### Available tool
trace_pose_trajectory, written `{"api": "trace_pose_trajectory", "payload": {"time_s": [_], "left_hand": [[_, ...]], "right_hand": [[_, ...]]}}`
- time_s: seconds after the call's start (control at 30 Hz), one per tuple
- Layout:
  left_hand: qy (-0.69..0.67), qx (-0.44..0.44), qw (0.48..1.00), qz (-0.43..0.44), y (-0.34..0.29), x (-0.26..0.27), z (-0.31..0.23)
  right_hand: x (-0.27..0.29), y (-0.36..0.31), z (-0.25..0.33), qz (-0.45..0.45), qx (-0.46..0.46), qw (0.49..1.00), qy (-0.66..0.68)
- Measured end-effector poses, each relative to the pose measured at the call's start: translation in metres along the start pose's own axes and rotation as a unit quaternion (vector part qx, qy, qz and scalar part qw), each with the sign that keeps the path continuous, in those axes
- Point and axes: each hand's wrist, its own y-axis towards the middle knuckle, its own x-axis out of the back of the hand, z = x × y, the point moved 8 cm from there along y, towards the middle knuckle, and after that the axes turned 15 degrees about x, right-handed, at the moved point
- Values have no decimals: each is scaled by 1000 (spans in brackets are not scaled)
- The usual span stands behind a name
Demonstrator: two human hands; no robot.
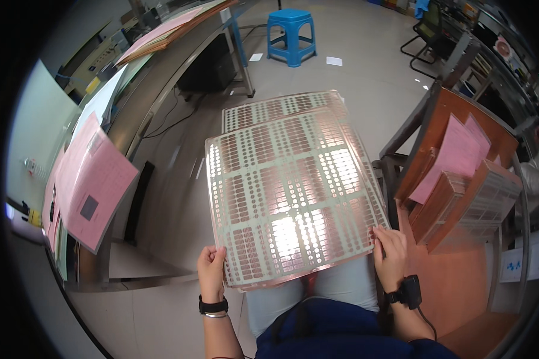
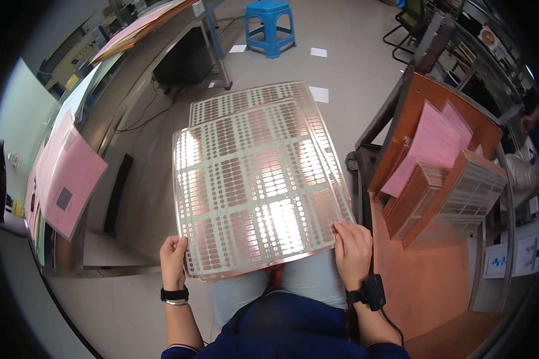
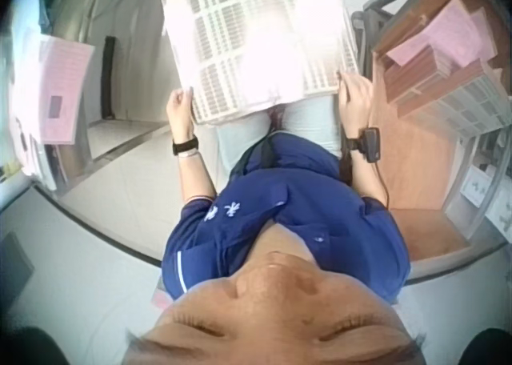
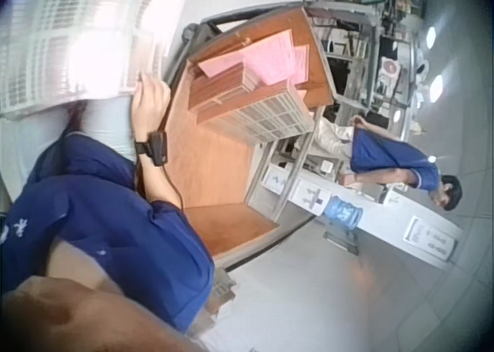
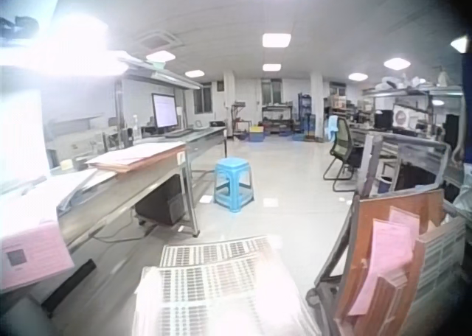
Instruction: Inspecting and sorting large perforated metal sheets into a transport cart.
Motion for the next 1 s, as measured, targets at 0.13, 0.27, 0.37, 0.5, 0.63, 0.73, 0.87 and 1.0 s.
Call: {"api": "trace_pose_trajectory", "payload": {"time_s": [0.13, 0.27, 0.37, 0.5, 0.63, 0.73, 0.87, 1.0], "left_hand": [[68, 46, 996, 19, 9, 16, -3], [-126, 86, 987, 41, -9, -8, -12], [-127, 25, 992, 3, -25, -19, -19], [-127, -58, 990, -32, -38, -10, -17], [-109, -72, 989, -73, -50, -16, -24], [-131, -104, 982, -88, -52, -15, -29], [-140, -128, 978, -85, -51, -9, -31], [-164, -131, 976, -60, -49, -4, -27]], "right_hand": [[1, -4, 3, 11, -17, 999, 34], [-3, -5, -11, -4, -81, 994, 80], [-13, -23, -36, -31, -190, 961, 198], [-14, -27, -41, -50, -190, 946, 256], [-12, -44, -63, -111, -351, 838, 402], [0, -41, -64, -98, -397, 805, 430], [3, -35, -57, 30, -375, 781, 499], [7, -29, -56, 114, -264, 781, 554]]}}
